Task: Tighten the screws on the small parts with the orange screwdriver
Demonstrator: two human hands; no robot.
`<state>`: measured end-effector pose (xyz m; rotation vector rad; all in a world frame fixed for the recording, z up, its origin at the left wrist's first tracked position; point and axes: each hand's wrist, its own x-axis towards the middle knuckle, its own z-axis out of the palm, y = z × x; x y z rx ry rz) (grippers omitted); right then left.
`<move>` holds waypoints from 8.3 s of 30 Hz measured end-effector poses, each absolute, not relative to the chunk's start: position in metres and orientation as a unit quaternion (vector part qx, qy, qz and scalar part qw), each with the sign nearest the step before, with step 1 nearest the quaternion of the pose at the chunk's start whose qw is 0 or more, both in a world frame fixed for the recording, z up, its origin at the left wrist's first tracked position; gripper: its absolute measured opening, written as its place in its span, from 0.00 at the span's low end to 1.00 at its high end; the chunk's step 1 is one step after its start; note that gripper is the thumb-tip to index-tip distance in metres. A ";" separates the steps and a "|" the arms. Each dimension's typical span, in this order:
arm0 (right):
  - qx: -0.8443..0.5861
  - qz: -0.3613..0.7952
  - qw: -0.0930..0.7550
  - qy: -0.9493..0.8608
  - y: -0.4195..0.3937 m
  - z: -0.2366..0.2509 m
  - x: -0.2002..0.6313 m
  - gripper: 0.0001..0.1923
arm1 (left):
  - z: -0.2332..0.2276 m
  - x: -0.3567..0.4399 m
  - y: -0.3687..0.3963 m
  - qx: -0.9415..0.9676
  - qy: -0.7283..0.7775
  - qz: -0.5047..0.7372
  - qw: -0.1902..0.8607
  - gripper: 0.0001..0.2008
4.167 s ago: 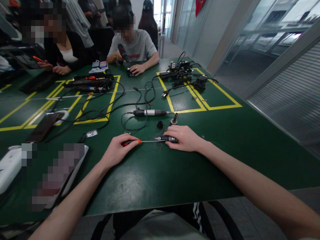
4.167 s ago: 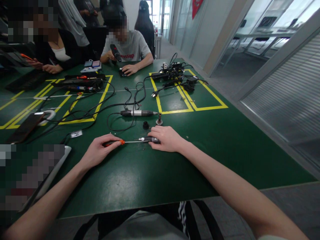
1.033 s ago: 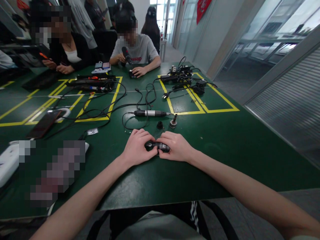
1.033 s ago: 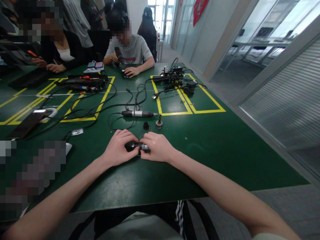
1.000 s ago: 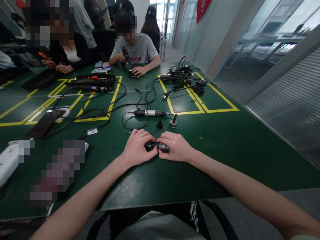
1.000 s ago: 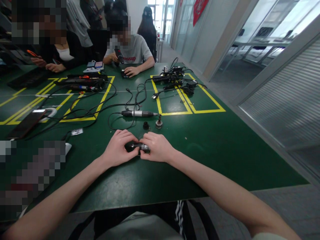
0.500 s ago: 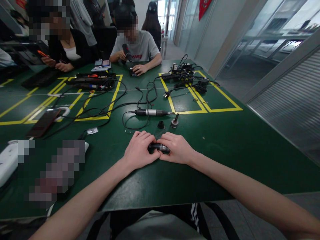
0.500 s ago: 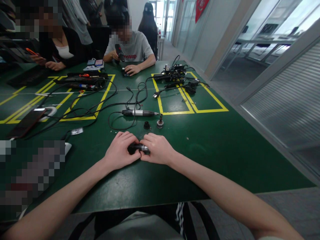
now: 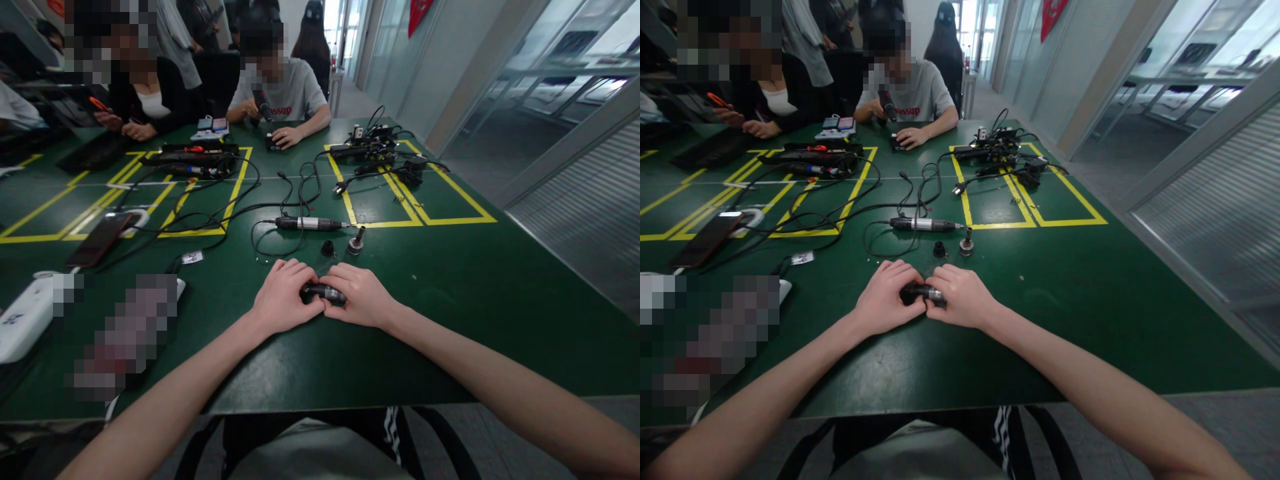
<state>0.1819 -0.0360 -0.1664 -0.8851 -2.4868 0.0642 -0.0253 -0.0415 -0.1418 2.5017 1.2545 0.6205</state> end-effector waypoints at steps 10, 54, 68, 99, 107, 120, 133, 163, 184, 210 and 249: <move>-0.324 0.030 0.257 -0.910 -0.035 -0.167 0.182 0.07 | -0.142 -0.027 -0.039 0.856 0.433 0.226 0.168 0.03; -0.409 0.584 0.521 -0.469 -0.020 -0.156 0.204 0.14 | -0.128 -0.067 -0.027 0.838 0.334 0.126 0.413 0.07; -0.381 0.592 0.537 -0.464 -0.019 -0.158 0.205 0.19 | -0.141 -0.055 -0.020 0.814 0.383 0.174 0.400 0.07; -0.350 0.604 0.510 -0.503 -0.020 -0.167 0.199 0.24 | -0.127 -0.047 -0.018 0.760 0.434 0.271 0.401 0.12; -0.287 0.600 0.477 -0.575 -0.033 -0.155 0.194 0.21 | -0.125 -0.052 -0.024 0.804 0.351 0.337 0.341 0.21; -0.256 0.491 0.363 -0.750 -0.039 -0.151 0.175 0.15 | -0.140 -0.047 -0.031 0.851 0.249 0.346 0.307 0.40; -0.229 0.137 0.312 -0.912 -0.054 -0.131 0.172 0.09 | -0.141 -0.058 -0.017 0.814 0.387 0.347 0.259 0.17; -0.185 0.359 0.143 -0.903 -0.018 -0.023 0.145 0.12 | -0.152 -0.059 -0.010 0.772 0.366 0.370 0.365 0.10; -0.261 0.024 0.476 -0.839 -0.027 0.012 0.185 0.06 | -0.154 -0.046 -0.026 0.790 0.337 0.387 0.336 0.24; -0.275 -0.011 0.463 -0.843 -0.034 0.012 0.182 0.07 | -0.157 -0.042 -0.028 0.795 0.335 0.386 0.327 0.21; -0.224 -0.077 0.397 -0.887 -0.031 0.013 0.181 0.11 | -0.155 -0.043 -0.027 0.803 0.317 0.397 0.312 0.19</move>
